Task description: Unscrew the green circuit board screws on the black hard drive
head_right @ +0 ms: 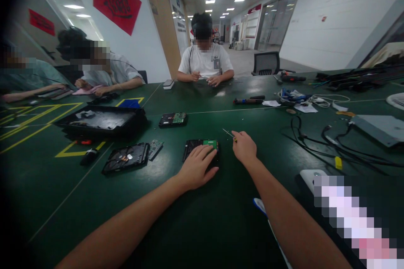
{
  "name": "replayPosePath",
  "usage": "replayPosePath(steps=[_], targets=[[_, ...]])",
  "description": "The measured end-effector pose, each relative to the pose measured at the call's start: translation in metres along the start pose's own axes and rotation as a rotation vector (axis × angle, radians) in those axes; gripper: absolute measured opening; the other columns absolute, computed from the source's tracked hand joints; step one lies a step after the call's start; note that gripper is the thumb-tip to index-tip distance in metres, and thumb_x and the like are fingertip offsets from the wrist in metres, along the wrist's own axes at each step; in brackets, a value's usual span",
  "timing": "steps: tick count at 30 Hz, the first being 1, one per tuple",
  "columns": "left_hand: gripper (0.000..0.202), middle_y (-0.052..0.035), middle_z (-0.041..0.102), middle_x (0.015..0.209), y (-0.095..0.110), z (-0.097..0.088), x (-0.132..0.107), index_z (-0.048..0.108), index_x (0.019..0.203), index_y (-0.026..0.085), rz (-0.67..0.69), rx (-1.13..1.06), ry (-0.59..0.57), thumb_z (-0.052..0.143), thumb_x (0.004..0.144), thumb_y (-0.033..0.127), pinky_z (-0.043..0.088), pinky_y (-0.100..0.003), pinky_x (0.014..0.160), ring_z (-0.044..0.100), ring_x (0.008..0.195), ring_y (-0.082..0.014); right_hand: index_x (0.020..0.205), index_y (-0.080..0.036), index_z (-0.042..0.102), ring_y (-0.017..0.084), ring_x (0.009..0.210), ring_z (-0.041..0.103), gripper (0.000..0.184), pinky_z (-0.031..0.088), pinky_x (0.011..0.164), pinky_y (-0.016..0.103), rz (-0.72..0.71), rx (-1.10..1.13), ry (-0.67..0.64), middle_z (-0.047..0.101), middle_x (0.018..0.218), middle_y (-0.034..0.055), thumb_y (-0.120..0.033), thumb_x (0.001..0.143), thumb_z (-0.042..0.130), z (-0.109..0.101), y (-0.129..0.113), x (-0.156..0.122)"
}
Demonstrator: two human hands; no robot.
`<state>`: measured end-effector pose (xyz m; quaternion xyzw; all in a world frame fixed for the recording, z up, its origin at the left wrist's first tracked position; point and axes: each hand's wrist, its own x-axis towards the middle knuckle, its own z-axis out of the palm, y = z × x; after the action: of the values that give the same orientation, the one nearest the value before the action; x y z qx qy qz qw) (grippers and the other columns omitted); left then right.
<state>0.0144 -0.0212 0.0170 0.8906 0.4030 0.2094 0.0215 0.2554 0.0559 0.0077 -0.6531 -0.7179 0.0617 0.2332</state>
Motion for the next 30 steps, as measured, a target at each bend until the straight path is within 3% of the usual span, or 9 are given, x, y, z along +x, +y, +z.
replayPosePath(steps=[6, 10, 13, 16, 20, 26, 30], targets=[[0.058, -0.0144, 0.047, 0.152, -0.001, 0.004, 0.000, 0.046, 0.148, 0.020, -0.033, -0.003, -0.014, 0.051, 0.097, 0.046, 0.032, -0.054, 0.121, 0.041, 0.143, -0.0332, 0.144, -0.024, 0.057, 0.028, 0.114, 0.062, 0.048, 0.050, 0.090, 0.039, -0.068, -0.032, -0.052, 0.062, 0.136, 0.0112, -0.042, 0.099, 0.051, 0.007, -0.003, 0.004], [0.055, -0.0141, 0.048, 0.151, -0.003, 0.007, 0.000, 0.047, 0.146, 0.021, -0.038, -0.030, 0.007, 0.054, 0.095, 0.041, 0.034, -0.053, 0.120, 0.041, 0.142, -0.0327, 0.150, -0.024, 0.049, 0.035, 0.126, 0.058, 0.058, 0.048, 0.096, 0.047, -0.137, -0.121, -0.097, 0.047, 0.156, 0.0107, -0.052, 0.100, 0.047, 0.006, -0.010, 0.011], [0.055, -0.0130, 0.048, 0.151, -0.003, 0.008, -0.001, 0.047, 0.146, 0.023, -0.046, -0.038, 0.009, 0.056, 0.093, 0.037, 0.034, -0.054, 0.120, 0.042, 0.142, -0.0326, 0.147, -0.025, 0.054, 0.037, 0.123, 0.060, 0.056, 0.047, 0.097, 0.051, -0.176, -0.181, -0.140, 0.046, 0.158, 0.0103, -0.054, 0.101, 0.043, 0.006, -0.018, 0.012], [0.056, -0.0128, 0.048, 0.151, -0.003, 0.009, -0.001, 0.047, 0.147, 0.022, -0.046, -0.015, -0.003, 0.055, 0.094, 0.038, 0.033, -0.054, 0.120, 0.041, 0.142, -0.0327, 0.136, -0.024, 0.063, 0.035, 0.123, 0.060, 0.048, 0.047, 0.098, 0.048, -0.200, -0.191, -0.131, 0.056, 0.150, 0.0093, -0.050, 0.102, 0.043, 0.006, -0.019, 0.009], [0.056, -0.0129, 0.048, 0.151, -0.004, 0.007, 0.000, 0.047, 0.147, 0.022, -0.044, -0.011, -0.013, 0.054, 0.094, 0.039, 0.034, -0.053, 0.120, 0.041, 0.142, -0.0329, 0.135, -0.025, 0.063, 0.028, 0.117, 0.064, 0.039, 0.049, 0.094, 0.040, -0.187, -0.113, -0.081, 0.066, 0.137, 0.0071, -0.037, 0.102, 0.045, 0.006, -0.010, 0.005], [0.056, -0.0127, 0.048, 0.151, -0.003, 0.006, -0.001, 0.047, 0.148, 0.022, -0.041, -0.005, -0.012, 0.053, 0.095, 0.039, 0.034, -0.053, 0.120, 0.042, 0.142, -0.0328, 0.139, -0.019, 0.060, 0.025, 0.107, 0.065, 0.046, 0.050, 0.093, 0.037, -0.100, 0.006, -0.052, 0.070, 0.123, 0.0089, -0.021, 0.094, 0.054, 0.007, 0.005, 0.012], [0.057, -0.0133, 0.049, 0.151, -0.004, 0.007, -0.001, 0.047, 0.148, 0.021, -0.044, -0.021, -0.007, 0.054, 0.094, 0.038, 0.035, -0.053, 0.120, 0.041, 0.142, -0.0330, 0.132, -0.020, 0.065, 0.025, 0.104, 0.064, 0.041, 0.050, 0.088, 0.036, -0.076, 0.004, -0.051, 0.067, 0.122, 0.0108, -0.019, 0.093, 0.056, 0.008, 0.006, 0.013]])
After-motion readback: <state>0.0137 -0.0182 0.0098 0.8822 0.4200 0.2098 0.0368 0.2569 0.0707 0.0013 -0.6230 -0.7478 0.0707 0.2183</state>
